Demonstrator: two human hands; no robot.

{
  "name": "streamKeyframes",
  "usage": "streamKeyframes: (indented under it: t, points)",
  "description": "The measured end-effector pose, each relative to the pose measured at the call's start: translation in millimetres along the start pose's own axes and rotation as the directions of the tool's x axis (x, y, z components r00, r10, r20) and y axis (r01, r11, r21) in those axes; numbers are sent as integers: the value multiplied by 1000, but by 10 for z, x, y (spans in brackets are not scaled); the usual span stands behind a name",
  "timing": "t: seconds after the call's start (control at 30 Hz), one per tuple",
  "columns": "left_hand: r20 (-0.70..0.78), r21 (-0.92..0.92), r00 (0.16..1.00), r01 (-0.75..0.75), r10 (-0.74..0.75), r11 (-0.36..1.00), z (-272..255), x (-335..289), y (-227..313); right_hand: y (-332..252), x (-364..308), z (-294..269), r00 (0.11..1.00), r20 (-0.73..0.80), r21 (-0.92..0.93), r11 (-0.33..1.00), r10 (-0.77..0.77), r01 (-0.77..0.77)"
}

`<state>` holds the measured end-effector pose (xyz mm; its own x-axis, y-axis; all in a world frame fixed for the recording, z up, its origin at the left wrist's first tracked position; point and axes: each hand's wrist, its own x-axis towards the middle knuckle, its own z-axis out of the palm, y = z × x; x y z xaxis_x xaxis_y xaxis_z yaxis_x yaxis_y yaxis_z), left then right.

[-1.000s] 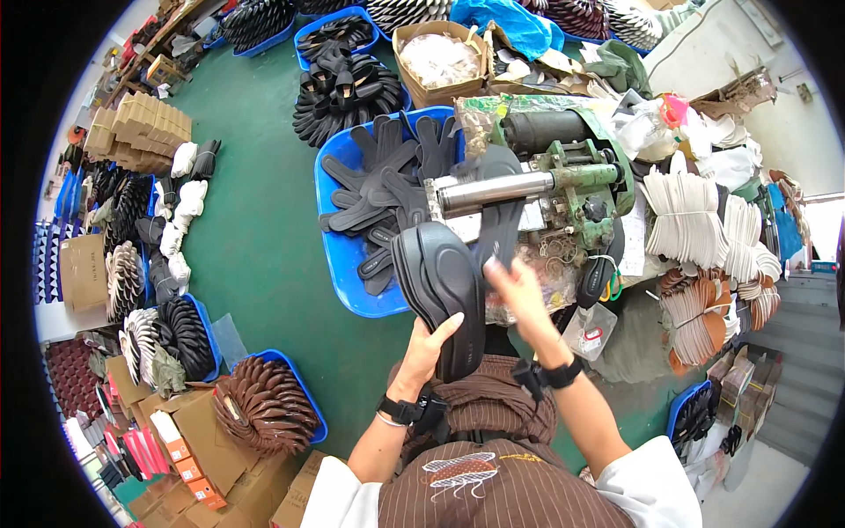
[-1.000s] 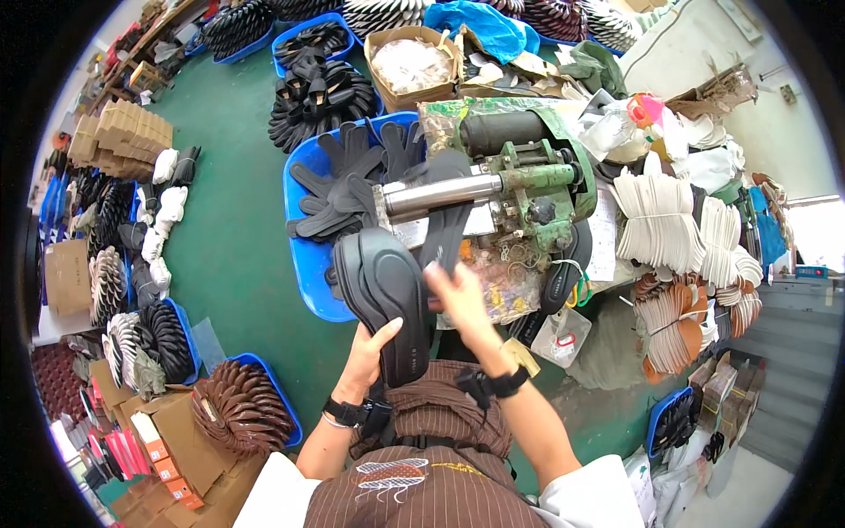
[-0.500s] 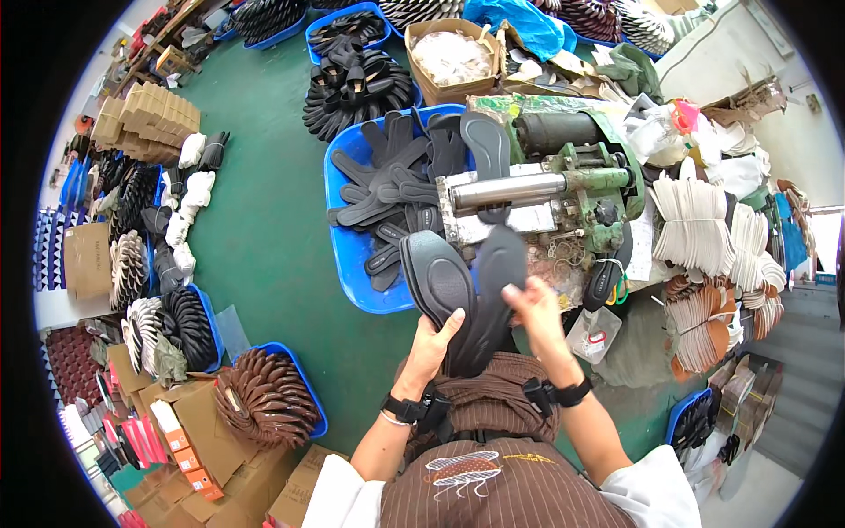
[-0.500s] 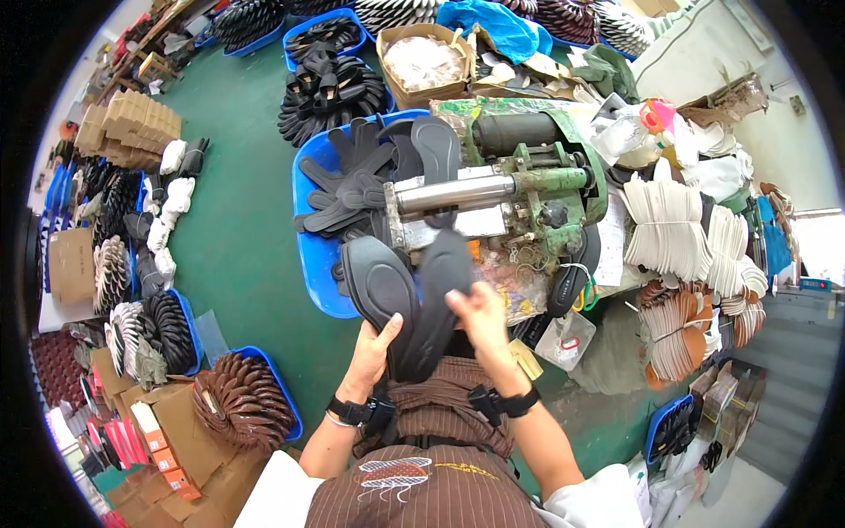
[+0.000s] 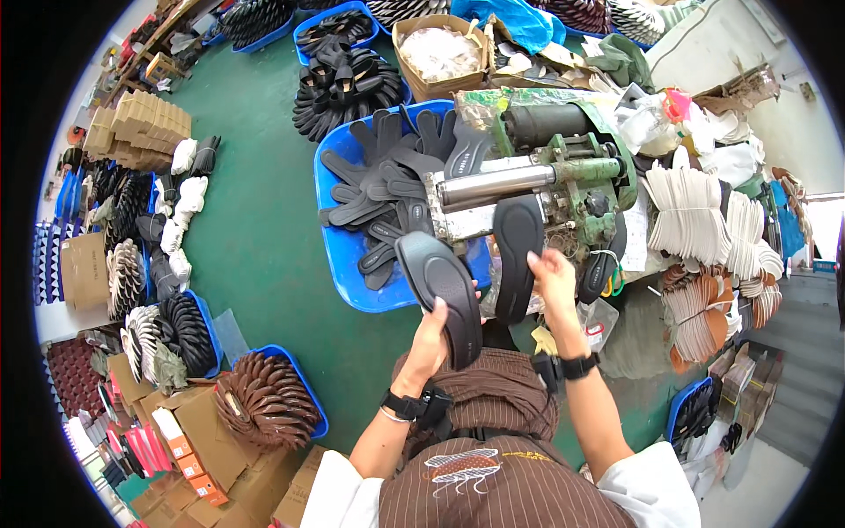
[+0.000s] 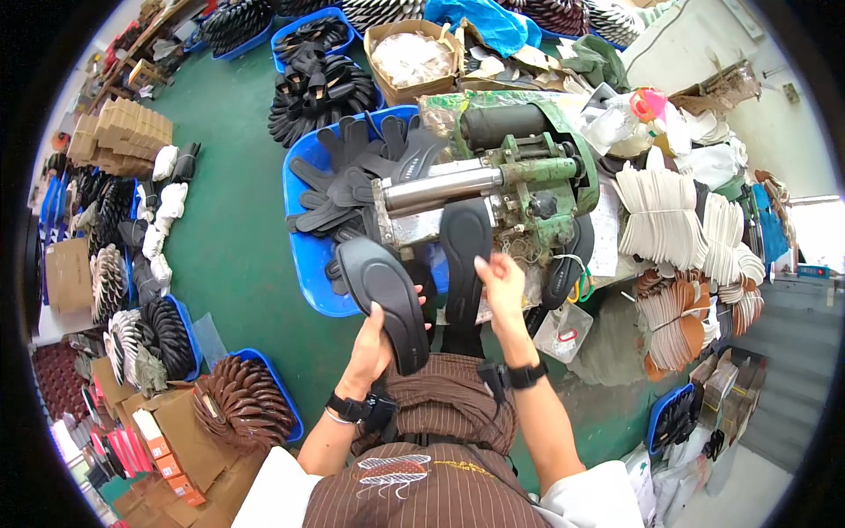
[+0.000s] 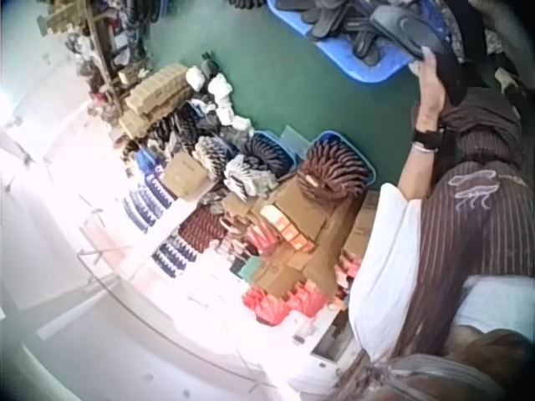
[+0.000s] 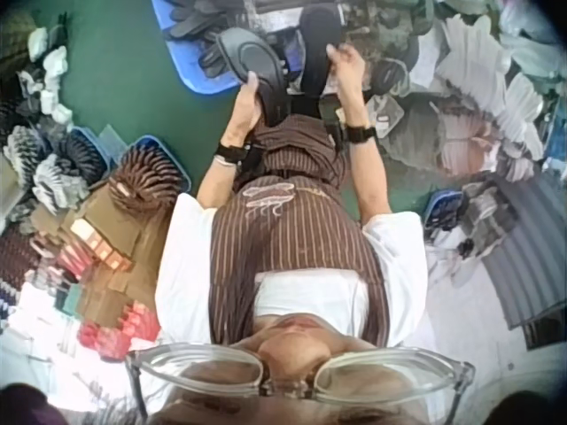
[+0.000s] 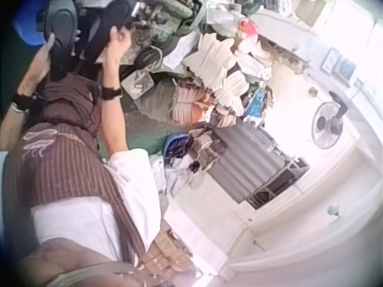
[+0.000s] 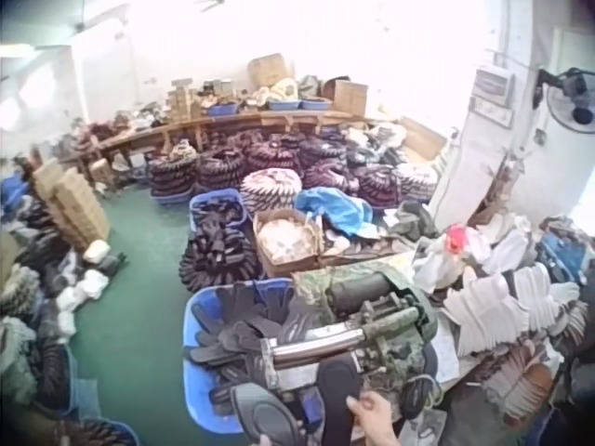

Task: The person assembles slipper soles and straps in a factory. They pick up stacks of black and white soles, separate them, and attach straps using a roller machine, placing finished units into a blue bin.

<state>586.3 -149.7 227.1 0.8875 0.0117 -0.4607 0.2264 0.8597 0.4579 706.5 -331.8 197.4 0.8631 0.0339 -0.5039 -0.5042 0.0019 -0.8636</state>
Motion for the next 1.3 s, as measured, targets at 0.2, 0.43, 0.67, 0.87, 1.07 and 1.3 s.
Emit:
streamKeyframes:
  t: [0.2,0.43,0.67,0.87,1.07,1.3]
  points:
    - [-67,239,996,-35,52,970,-223,67,-172,-2,-532,382,903,429,-166,983,-4,83]
    - [82,317,996,-63,39,946,-21,110,-92,-48,-3,102,997,58,-38,998,-47,49]
    - [62,344,998,-37,17,938,-15,155,41,-53,-169,438,959,274,116,987,75,-110]
    - [90,598,977,101,-192,795,-160,269,-249,109,-273,197,889,419,-103,982,186,-157]
    - [-41,614,992,120,-120,780,-551,239,-85,137,-137,39,884,382,-382,917,268,-113]
    - [-328,566,943,150,55,810,-1201,-19,231,580,-87,438,792,453,-622,782,409,-48]
